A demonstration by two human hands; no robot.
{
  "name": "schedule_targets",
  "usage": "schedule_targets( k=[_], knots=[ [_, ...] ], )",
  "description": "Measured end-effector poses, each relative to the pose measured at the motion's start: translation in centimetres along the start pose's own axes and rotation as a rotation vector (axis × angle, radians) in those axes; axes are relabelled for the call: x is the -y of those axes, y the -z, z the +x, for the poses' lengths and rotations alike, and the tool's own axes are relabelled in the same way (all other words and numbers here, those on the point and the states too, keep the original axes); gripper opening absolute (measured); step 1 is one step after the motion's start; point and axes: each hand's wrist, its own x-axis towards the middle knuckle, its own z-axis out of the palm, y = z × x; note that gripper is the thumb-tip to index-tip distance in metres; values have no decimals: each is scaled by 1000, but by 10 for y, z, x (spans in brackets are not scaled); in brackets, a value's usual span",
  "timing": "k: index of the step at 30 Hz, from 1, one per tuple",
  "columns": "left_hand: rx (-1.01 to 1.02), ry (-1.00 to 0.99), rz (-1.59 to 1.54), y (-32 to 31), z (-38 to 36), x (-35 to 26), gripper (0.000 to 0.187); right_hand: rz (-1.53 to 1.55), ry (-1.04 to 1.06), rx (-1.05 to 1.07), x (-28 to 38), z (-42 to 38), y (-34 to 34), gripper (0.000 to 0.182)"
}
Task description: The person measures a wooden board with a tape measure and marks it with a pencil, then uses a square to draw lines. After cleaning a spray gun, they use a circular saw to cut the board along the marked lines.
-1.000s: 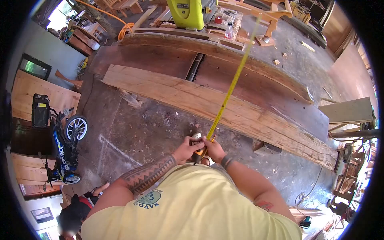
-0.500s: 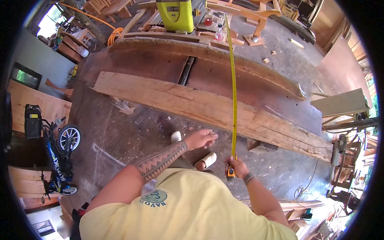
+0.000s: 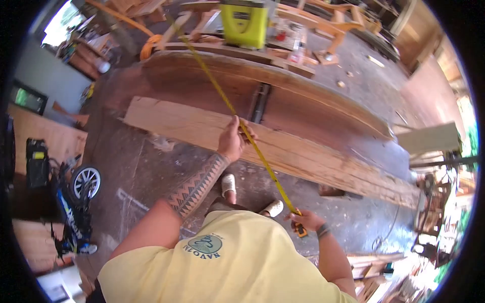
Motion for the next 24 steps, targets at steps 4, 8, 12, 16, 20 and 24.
schedule_targets(
  k=[4, 8, 12, 16, 20, 24],
  knots=[
    [-411, -235, -54, 152, 2, -85, 32, -231, -56, 24, 54, 36, 4, 33],
    [-645, -82, 435, 294, -15, -144, 32, -624, -153, -50, 147, 49, -12, 31],
    [-699, 103, 468, 324, -25, -165, 38, -731, -173, -126, 206, 61, -19, 31],
    [-601, 163, 509, 310, -20, -174, 42, -785, -129, -187, 228, 52, -8, 31],
    [-491, 173, 535, 300, -11, -163, 42, -733, -171, -246, 229, 35, -5, 34],
    [-384, 183, 474, 299, -2, -143, 43, -962, -185, -256, 191, 36, 37, 46]
  ],
)
